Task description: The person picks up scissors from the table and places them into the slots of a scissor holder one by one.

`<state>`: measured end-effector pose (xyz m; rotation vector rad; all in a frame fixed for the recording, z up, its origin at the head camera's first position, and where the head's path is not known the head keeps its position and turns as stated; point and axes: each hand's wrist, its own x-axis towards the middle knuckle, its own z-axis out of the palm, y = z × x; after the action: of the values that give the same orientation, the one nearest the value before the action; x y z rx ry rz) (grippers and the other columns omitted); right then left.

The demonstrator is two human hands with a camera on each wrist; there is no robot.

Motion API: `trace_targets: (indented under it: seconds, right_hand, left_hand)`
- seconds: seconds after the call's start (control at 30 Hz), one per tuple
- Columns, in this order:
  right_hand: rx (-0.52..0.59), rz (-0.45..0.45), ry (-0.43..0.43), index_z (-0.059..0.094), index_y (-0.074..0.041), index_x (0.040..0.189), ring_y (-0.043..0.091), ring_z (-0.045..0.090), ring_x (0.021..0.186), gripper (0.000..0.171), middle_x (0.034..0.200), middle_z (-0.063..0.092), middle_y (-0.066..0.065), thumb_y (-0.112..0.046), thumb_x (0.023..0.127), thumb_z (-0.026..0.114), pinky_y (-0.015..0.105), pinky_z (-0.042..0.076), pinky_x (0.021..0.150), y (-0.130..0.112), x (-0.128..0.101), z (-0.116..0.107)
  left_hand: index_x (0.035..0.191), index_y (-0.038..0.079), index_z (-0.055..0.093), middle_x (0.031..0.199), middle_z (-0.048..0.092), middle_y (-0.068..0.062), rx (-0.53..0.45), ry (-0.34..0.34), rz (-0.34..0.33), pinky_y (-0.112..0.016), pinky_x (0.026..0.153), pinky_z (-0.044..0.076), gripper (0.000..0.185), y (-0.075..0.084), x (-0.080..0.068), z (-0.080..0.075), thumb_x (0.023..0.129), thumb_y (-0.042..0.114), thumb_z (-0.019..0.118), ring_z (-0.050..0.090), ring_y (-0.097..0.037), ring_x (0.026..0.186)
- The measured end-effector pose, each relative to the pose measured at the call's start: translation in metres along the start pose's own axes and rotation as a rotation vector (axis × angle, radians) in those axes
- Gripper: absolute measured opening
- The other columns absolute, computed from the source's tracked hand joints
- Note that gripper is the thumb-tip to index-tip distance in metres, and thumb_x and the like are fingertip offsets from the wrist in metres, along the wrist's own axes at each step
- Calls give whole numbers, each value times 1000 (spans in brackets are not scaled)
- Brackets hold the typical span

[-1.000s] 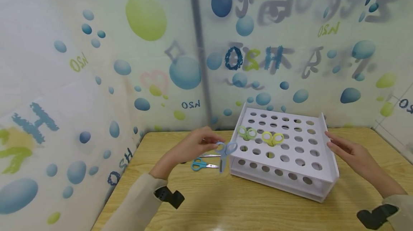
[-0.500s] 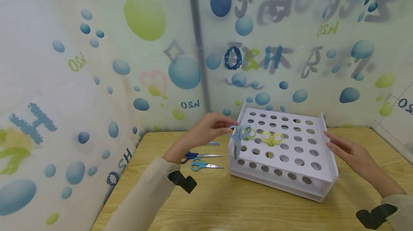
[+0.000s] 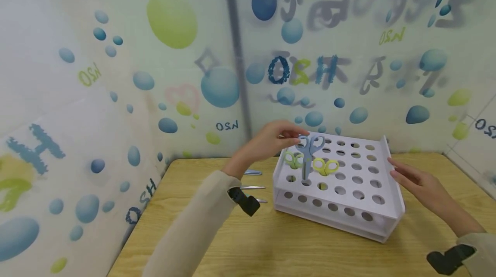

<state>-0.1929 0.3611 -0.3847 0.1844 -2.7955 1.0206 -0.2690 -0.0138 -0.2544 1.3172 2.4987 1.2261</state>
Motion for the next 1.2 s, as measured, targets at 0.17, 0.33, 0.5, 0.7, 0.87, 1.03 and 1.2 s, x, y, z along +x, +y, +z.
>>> trace_targets:
  seconds: [0.17, 0.33, 0.5, 0.7, 0.87, 1.03, 1.2]
  right_hand:
    - [7, 3, 3, 32, 2, 139, 52, 39, 111, 56, 134, 36, 33, -32, 97, 46, 10, 41, 69, 0, 0, 1]
    - [9, 2, 2, 32, 3, 139, 52, 39, 111, 57, 134, 36, 32, -33, 97, 45, 6, 36, 66, -1, -1, 1]
    - [-4, -3, 2, 31, 3, 139, 52, 39, 111, 56, 134, 36, 33, -32, 97, 45, 37, 49, 78, -1, 0, 1]
    - [6, 7, -10, 30, 2, 140, 52, 39, 112, 57, 134, 35, 33, -33, 97, 44, 26, 49, 75, 0, 0, -1]
    - [2, 16, -14, 31, 1, 140, 52, 39, 112, 57, 134, 36, 33, -33, 97, 44, 13, 42, 71, -1, 0, -1]
    - [7, 17, -20, 30, 2, 141, 51, 39, 113, 56, 134, 35, 34, -31, 98, 44, 35, 50, 77, -1, 1, -1]
    - [17, 22, -28, 28, 2, 141, 52, 38, 114, 57, 134, 33, 35, -31, 98, 44, 52, 45, 82, -2, 1, -1]
  left_hand:
    - [116, 4, 63, 95, 58, -5, -8, -9, -12, -20, 72, 45, 26, 3, 19, 9, 91, 7, 56, 56, -16, 86]
    - [117, 3, 62, 96, 59, -7, -10, -22, -10, -19, 68, 44, 27, 4, 35, 18, 91, 7, 56, 56, -19, 85]
    - [118, 4, 62, 96, 59, -6, -55, -23, -15, -19, 65, 43, 27, 9, 48, 23, 92, 8, 55, 54, -19, 80]
    - [115, 1, 63, 95, 59, -6, -141, -6, 9, -18, 66, 44, 26, 13, 66, 35, 91, 5, 56, 54, -18, 80]
    - [115, 1, 63, 94, 59, -4, -172, -17, 18, -16, 67, 44, 26, 13, 79, 50, 91, 4, 56, 55, -11, 79]
    - [113, 3, 64, 100, 59, -7, -172, 11, 3, -15, 68, 44, 24, 12, 89, 67, 90, 4, 56, 54, -7, 82]
    - [112, 4, 66, 100, 59, -5, -162, 19, -25, -13, 69, 44, 23, 12, 94, 82, 90, 5, 57, 54, -5, 83]
